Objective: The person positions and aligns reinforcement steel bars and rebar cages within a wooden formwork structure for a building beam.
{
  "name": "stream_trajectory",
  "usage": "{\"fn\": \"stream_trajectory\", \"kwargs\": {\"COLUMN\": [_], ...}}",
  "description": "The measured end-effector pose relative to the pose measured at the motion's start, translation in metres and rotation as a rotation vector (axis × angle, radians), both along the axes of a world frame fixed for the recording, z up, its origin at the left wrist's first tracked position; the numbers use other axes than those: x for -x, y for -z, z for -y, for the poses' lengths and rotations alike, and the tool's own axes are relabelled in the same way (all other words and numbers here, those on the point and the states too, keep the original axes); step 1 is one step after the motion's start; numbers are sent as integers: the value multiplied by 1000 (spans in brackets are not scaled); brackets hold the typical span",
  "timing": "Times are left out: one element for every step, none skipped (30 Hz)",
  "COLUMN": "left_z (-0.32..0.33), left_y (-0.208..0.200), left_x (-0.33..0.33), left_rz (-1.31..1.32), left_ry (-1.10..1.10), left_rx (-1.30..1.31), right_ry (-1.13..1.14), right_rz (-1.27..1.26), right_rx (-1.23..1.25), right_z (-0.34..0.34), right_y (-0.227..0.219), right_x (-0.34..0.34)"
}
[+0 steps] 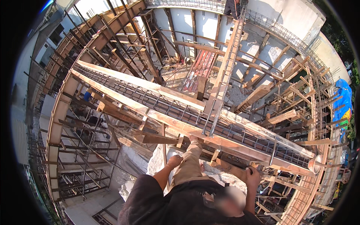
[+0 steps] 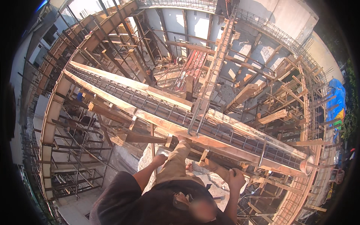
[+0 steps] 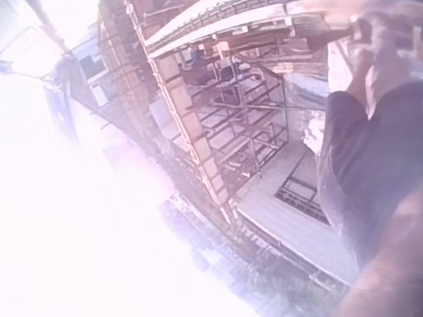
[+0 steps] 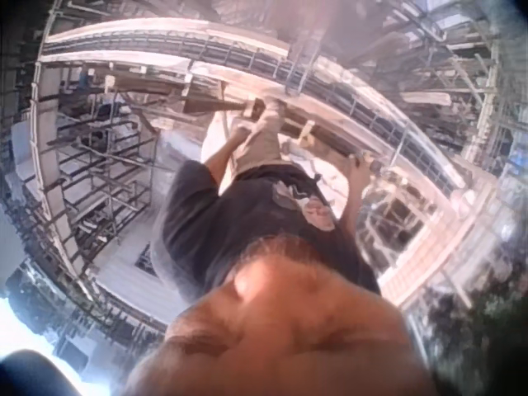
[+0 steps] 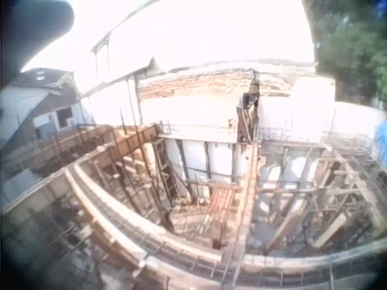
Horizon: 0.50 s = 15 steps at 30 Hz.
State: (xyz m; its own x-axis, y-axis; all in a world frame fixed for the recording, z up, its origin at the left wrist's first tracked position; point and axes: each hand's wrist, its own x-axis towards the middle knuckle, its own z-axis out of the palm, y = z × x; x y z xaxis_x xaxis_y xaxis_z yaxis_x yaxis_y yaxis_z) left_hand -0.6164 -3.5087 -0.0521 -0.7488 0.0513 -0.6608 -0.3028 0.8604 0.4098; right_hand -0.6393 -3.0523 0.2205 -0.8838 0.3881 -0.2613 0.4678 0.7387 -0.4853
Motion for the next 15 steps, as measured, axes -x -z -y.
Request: {"fn": "stream_trajectory", "kwargs": {"left_z": [3, -14, -15, -15, -9, -3, -10, -13, -15, -18, -24, -21, -11, -3, 0], "left_y": [2, -29, -46, -61, -55, -46, -47, -51, -57, -66, -77, -90, -119, -136, -137], "left_x": [-29, -30, -48, -66, -93, -122, -134, -147, -159, -165, -164, -164, -167, -168, -167], "left_rz": [117, 302, 296, 304, 239, 175, 191, 210, 228, 245, 265, 261, 27, -198, -196], "left_ry": [74, -164, -247, -333, -447, -554, -653, -749, -843, -934, -1018, -1024, -716, -394, -394], "left_rx": [45, -14, -178, -347, -454, -568, -561, -546, -530, -515, -510, -523, -576, -607, -601], "right_ry": [-45, -4, 32, 39, -4, -39, -63, -78, -98, -84, -66, -73, -84, -75, -62], "right_rz": [-2, -26, -51, -59, -62, -55, -43, -27, -28, -18, -11, -48, -45, -14, 17], "right_rx": [0, -38, -51, -48, -29, -35, -62, -16, -14, 4, 11, -18, -17, -18, -20], "right_z": [-1, -7, -11, -14, -15, -18, -22, -17, -18, -24, -28, -31, -32, -34, -36], "right_y": [4, 10, 13, 15, 20, 29, 35, 27, 30, 35, 37, 40, 39, 38, 39], "right_x": [1, -4, -8, -11, -14, -12, -12, -7, -7, -10, -11, -12, -13, -11, -10]}}
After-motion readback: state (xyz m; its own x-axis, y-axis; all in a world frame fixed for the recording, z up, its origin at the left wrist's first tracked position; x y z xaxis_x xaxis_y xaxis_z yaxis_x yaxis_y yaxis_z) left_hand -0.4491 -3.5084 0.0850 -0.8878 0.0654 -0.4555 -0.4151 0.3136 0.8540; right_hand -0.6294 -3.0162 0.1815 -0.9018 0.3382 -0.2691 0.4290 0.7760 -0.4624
